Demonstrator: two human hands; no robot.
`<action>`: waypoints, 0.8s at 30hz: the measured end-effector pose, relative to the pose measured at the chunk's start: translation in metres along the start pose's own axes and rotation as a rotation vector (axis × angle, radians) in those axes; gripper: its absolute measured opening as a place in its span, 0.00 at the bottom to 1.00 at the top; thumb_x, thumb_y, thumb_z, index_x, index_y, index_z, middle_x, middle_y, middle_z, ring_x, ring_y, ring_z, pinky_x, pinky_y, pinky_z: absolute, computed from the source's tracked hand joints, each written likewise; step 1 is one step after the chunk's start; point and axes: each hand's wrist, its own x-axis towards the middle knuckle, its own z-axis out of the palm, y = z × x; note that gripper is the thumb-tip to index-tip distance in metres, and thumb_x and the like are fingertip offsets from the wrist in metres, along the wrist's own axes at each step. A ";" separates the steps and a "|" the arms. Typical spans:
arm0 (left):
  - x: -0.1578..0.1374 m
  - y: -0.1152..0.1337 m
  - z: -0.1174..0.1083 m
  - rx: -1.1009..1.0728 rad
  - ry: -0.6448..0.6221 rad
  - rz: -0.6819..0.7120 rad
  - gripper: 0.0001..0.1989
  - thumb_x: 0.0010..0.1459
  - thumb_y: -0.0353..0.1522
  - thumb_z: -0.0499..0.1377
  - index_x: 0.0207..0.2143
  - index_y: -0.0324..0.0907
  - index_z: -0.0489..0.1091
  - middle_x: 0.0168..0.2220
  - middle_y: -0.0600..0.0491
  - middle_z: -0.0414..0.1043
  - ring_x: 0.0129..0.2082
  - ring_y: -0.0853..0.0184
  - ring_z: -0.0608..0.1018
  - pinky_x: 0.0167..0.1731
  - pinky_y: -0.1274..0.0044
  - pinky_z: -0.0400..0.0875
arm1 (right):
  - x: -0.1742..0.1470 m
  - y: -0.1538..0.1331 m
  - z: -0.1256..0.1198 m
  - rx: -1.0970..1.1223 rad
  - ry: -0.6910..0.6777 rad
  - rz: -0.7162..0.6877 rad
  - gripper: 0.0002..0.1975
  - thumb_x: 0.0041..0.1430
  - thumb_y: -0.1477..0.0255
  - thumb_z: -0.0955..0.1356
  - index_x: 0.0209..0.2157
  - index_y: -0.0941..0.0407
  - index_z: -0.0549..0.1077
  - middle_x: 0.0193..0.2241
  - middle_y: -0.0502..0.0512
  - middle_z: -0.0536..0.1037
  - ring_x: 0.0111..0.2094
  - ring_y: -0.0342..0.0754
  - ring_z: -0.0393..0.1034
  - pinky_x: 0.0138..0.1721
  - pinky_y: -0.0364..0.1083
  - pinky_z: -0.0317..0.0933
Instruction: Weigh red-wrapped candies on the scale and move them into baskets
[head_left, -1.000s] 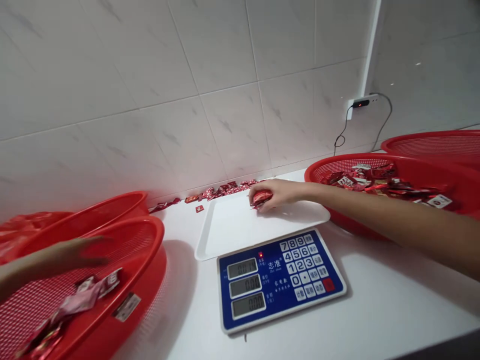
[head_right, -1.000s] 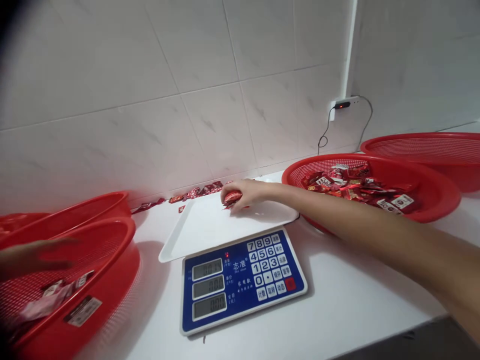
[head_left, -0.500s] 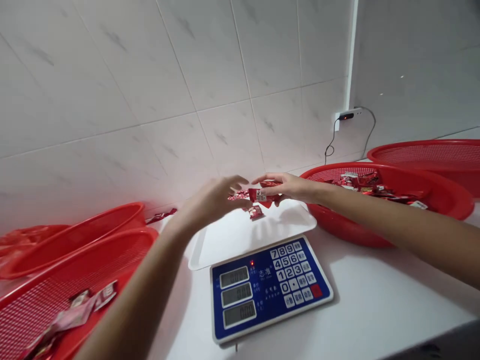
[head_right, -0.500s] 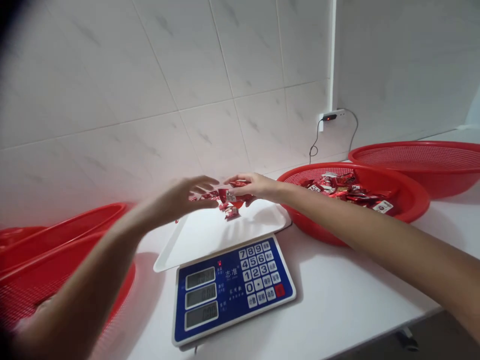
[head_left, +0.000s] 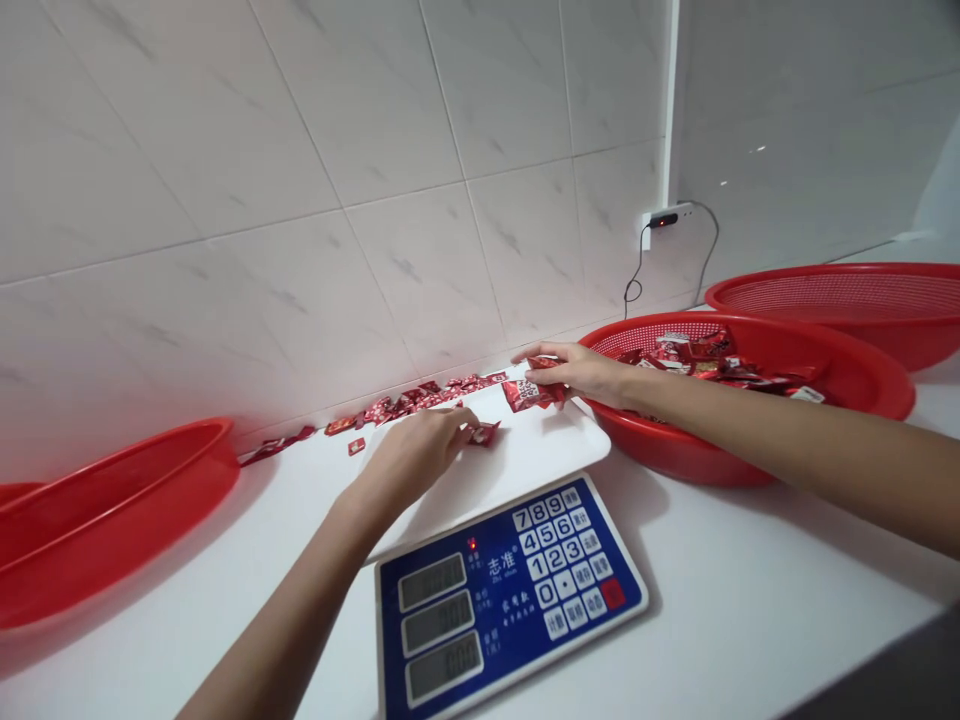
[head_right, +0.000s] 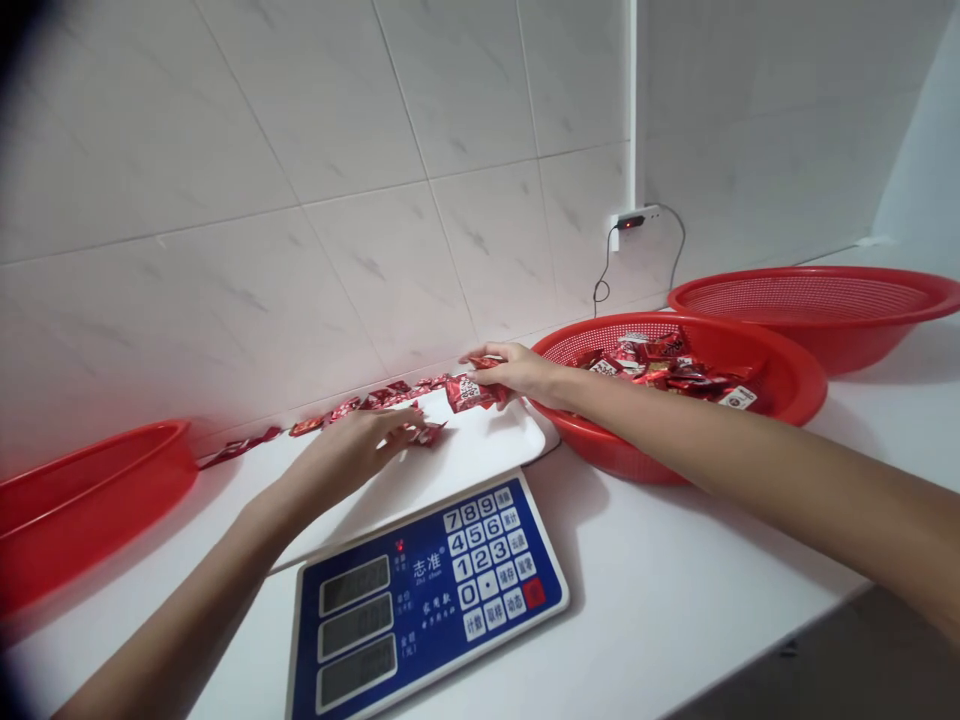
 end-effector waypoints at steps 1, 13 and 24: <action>-0.001 -0.003 -0.002 0.014 0.012 -0.018 0.16 0.64 0.33 0.50 0.41 0.44 0.77 0.39 0.47 0.81 0.37 0.56 0.80 0.38 0.67 0.71 | 0.000 0.001 0.000 0.003 -0.010 -0.007 0.21 0.56 0.77 0.71 0.53 0.57 0.73 0.30 0.53 0.72 0.29 0.42 0.68 0.24 0.39 0.61; 0.040 -0.023 0.008 -0.018 0.013 -0.135 0.11 0.64 0.38 0.62 0.41 0.38 0.74 0.40 0.49 0.77 0.42 0.61 0.79 0.47 0.63 0.74 | -0.006 0.003 0.001 -0.056 -0.023 -0.084 0.25 0.48 0.79 0.71 0.51 0.56 0.74 0.36 0.54 0.75 0.36 0.45 0.69 0.32 0.42 0.67; 0.014 -0.015 0.004 -0.268 0.241 -0.118 0.08 0.57 0.34 0.55 0.36 0.45 0.74 0.39 0.48 0.82 0.42 0.55 0.82 0.45 0.64 0.74 | -0.003 0.000 0.001 0.145 -0.063 -0.001 0.27 0.52 0.81 0.66 0.56 0.60 0.70 0.37 0.59 0.75 0.43 0.49 0.71 0.37 0.44 0.73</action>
